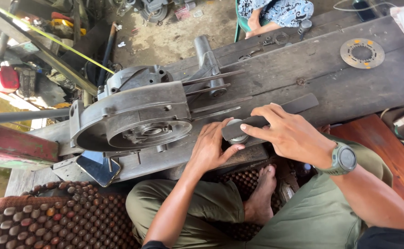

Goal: Sanding the outer surface of a motorcycle engine piston by hand using a sanding block.

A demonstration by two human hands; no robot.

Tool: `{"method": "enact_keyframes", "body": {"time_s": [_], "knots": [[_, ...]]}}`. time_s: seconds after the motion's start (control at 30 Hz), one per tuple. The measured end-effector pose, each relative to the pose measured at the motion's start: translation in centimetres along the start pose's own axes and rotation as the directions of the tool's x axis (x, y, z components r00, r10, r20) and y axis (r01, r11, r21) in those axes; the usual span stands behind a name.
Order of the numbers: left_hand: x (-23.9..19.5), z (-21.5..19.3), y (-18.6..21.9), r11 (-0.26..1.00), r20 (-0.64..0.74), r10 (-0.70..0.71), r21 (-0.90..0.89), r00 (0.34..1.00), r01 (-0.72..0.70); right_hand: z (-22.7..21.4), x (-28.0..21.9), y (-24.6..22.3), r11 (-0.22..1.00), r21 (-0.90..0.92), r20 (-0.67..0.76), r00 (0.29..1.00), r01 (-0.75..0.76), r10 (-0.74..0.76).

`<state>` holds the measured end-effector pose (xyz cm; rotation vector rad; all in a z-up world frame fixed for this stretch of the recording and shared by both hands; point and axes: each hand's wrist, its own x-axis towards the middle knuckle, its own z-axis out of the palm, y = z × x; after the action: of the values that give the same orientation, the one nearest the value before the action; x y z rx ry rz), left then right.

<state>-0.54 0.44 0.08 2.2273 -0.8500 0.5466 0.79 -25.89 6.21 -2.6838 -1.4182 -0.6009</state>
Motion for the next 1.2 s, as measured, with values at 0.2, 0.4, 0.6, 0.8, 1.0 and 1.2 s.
{"method": "enact_keyframes", "body": {"time_s": [0.2,0.4,0.6,0.8,1.0,1.2], "knots": [[-0.1,-0.2,0.2,1.0,0.004,-0.022,-0.021,1.0,0.022,0.9,0.0,-0.3,0.998,0.012,-0.029,0.998,0.061,-0.061],[-0.3,0.2,-0.5,1.0,-0.007,0.014,0.002,1.0,-0.014,0.0,0.4,-0.3,0.999,-0.035,-0.041,0.999,0.023,-0.024],[-0.5,0.2,-0.5,1.0,-0.007,-0.001,0.006,1.0,0.001,-0.2,0.7,-0.5,0.999,0.022,-0.023,0.999,0.036,-0.035],[-0.3,-0.2,-0.2,1.0,-0.015,0.015,0.001,1.0,-0.015,0.3,0.7,-0.9,0.999,0.014,-0.039,0.999,0.037,-0.036],[-0.4,0.1,-0.4,1.0,-0.024,0.023,0.011,0.999,-0.023,-0.3,0.7,-0.5,0.993,-0.112,-0.052,0.998,0.025,-0.031],[-0.3,-0.3,-0.1,1.0,-0.016,0.001,0.009,1.0,-0.001,0.2,0.6,-1.1,0.998,0.04,-0.065,0.996,0.058,-0.055]]}}
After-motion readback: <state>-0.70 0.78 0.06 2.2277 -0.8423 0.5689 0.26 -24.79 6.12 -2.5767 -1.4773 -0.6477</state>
